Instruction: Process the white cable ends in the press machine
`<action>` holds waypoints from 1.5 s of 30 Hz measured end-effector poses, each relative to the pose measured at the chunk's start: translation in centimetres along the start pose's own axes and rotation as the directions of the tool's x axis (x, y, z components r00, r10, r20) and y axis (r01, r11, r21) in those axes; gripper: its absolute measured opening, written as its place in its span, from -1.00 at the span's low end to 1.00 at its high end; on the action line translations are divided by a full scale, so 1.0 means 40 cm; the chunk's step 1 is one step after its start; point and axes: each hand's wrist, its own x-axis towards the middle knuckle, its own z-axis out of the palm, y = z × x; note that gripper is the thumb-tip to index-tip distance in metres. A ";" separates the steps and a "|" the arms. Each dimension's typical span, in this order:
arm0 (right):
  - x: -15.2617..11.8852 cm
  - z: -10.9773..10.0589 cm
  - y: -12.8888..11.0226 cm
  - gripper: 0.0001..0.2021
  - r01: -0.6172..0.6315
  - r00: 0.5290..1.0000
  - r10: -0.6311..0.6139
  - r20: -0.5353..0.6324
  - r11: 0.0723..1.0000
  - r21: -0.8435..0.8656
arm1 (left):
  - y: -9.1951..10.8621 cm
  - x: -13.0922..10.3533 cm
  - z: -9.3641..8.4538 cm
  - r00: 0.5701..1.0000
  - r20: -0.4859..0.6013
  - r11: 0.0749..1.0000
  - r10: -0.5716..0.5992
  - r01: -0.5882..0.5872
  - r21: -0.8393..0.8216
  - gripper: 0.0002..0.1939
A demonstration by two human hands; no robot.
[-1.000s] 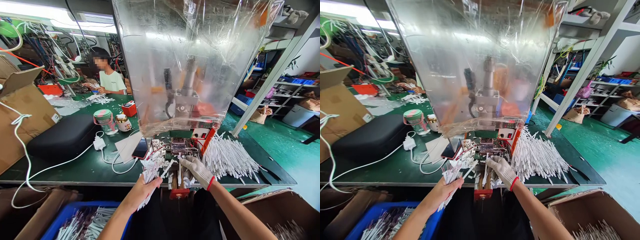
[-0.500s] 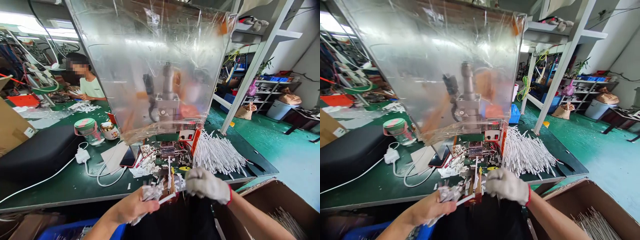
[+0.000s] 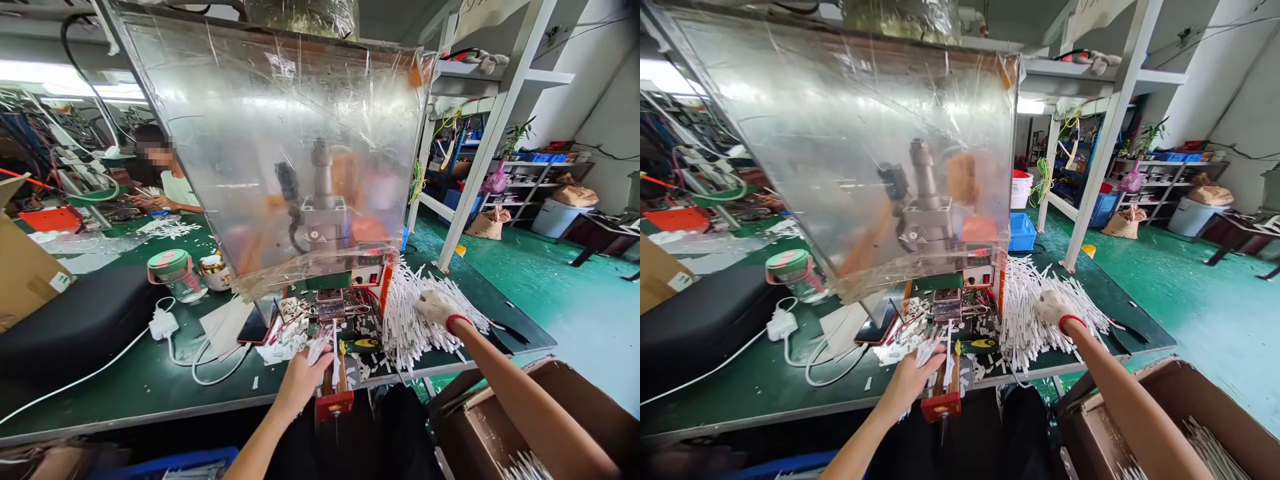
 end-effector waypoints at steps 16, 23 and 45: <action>-0.286 0.027 -0.193 -0.53 -0.178 0.849 -0.247 0.467 0.697 0.694 | 0.018 -0.063 -0.078 0.986 -0.042 0.924 -0.161 0.136 -0.358 -0.52; -0.319 0.319 -0.308 -0.51 -0.370 0.849 -0.089 0.521 0.604 0.706 | -0.036 -0.098 -0.116 0.973 -0.064 0.837 -0.221 0.156 -0.525 -0.45; -0.275 0.267 -0.319 -0.60 -0.151 0.895 -0.138 0.424 0.801 0.579 | -0.072 -0.102 -0.148 0.991 0.117 0.950 -0.061 0.094 -0.299 -0.50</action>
